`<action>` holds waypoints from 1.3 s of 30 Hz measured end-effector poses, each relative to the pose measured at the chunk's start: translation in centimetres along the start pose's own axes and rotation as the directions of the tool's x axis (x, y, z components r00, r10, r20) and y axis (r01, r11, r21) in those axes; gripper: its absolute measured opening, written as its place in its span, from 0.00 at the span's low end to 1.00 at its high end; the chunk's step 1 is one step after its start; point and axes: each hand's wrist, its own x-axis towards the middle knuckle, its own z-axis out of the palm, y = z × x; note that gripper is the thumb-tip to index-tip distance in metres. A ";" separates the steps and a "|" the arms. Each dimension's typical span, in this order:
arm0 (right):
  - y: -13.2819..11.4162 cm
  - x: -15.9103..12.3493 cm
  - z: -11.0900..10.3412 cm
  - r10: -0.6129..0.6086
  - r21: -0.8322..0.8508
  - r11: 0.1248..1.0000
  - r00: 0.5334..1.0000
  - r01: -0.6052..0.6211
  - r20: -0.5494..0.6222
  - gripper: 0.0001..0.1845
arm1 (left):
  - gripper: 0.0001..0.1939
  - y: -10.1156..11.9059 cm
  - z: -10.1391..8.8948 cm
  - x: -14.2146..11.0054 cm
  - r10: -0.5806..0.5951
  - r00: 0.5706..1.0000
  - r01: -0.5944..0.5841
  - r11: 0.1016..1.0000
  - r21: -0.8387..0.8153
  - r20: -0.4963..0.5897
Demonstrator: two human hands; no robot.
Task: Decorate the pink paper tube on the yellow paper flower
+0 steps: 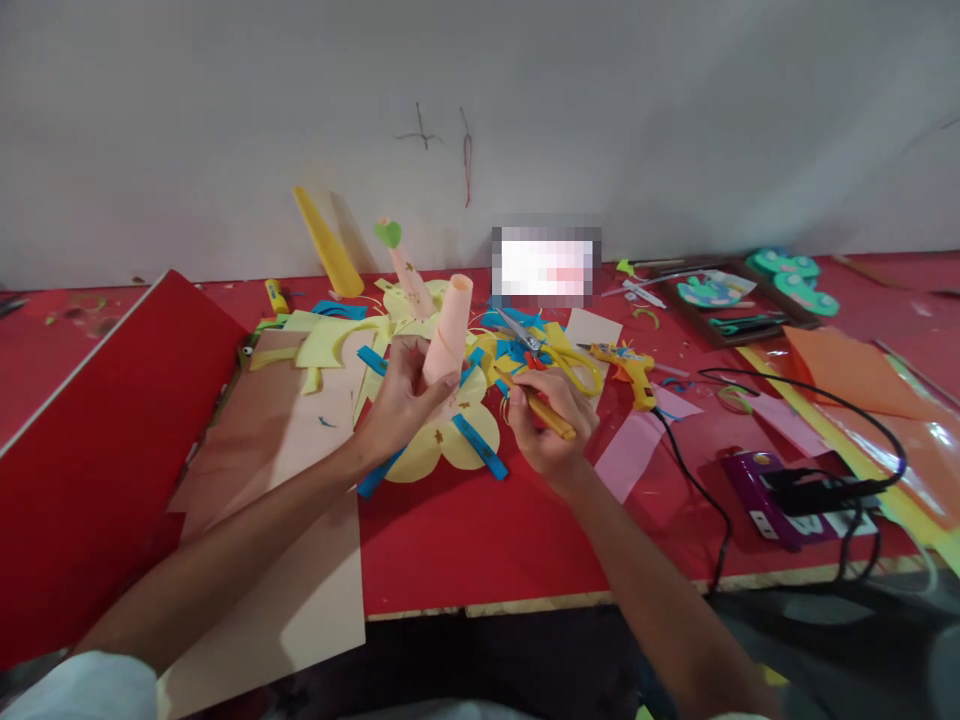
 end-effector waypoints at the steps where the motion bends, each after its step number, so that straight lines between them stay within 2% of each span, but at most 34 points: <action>1: -0.1 0.0 0.0 0.013 0.002 1.000 1.000 -0.013 0.007 0.03 | 0.25 -0.4 0.0 0.0 -0.002 1.000 0.002 1.000 0.007 -0.002; 5: -0.5 0.1 0.1 -0.035 0.092 0.995 0.993 0.024 0.109 0.03 | 0.32 -1.7 0.1 0.1 0.000 1.000 0.000 1.000 0.001 0.004; 8: -0.6 -0.1 0.5 -0.143 0.183 0.978 0.955 0.096 0.261 0.04 | 0.36 -2.2 0.0 0.1 -0.002 0.999 0.003 0.999 -0.042 0.040; 11: -0.3 -0.6 1.0 -0.198 0.228 0.967 0.906 0.117 0.375 0.04 | 0.33 -2.7 -0.2 0.0 0.029 0.999 -0.027 0.998 -0.065 0.036; 15: 0.3 -1.2 1.4 -0.238 0.270 0.955 0.861 0.123 0.449 0.04 | 0.29 -3.4 -0.3 0.0 0.031 0.999 -0.029 0.995 -0.100 0.017; 22: 0.5 -1.1 1.6 -0.286 0.273 0.948 0.810 0.162 0.512 0.04 | 0.34 -3.2 -0.3 0.2 -0.022 1.000 0.024 0.988 -0.153 0.019; 28: 0.7 -1.2 1.7 -0.261 0.225 0.959 0.850 0.174 0.457 0.05 | 0.36 -3.5 -0.3 0.0 -0.050 0.999 0.048 0.986 -0.157 -0.009; 33: 0.5 -1.2 1.7 -0.287 0.265 0.949 0.805 0.168 0.520 0.03 | 0.35 -3.6 -0.4 0.0 -0.029 1.000 0.028 0.990 -0.137 -0.004; 39: 0.3 -1.2 1.7 -0.255 0.254 0.957 0.832 0.143 0.493 0.05 | 0.34 -3.6 -0.4 0.1 -0.034 0.999 0.033 0.988 -0.151 -0.006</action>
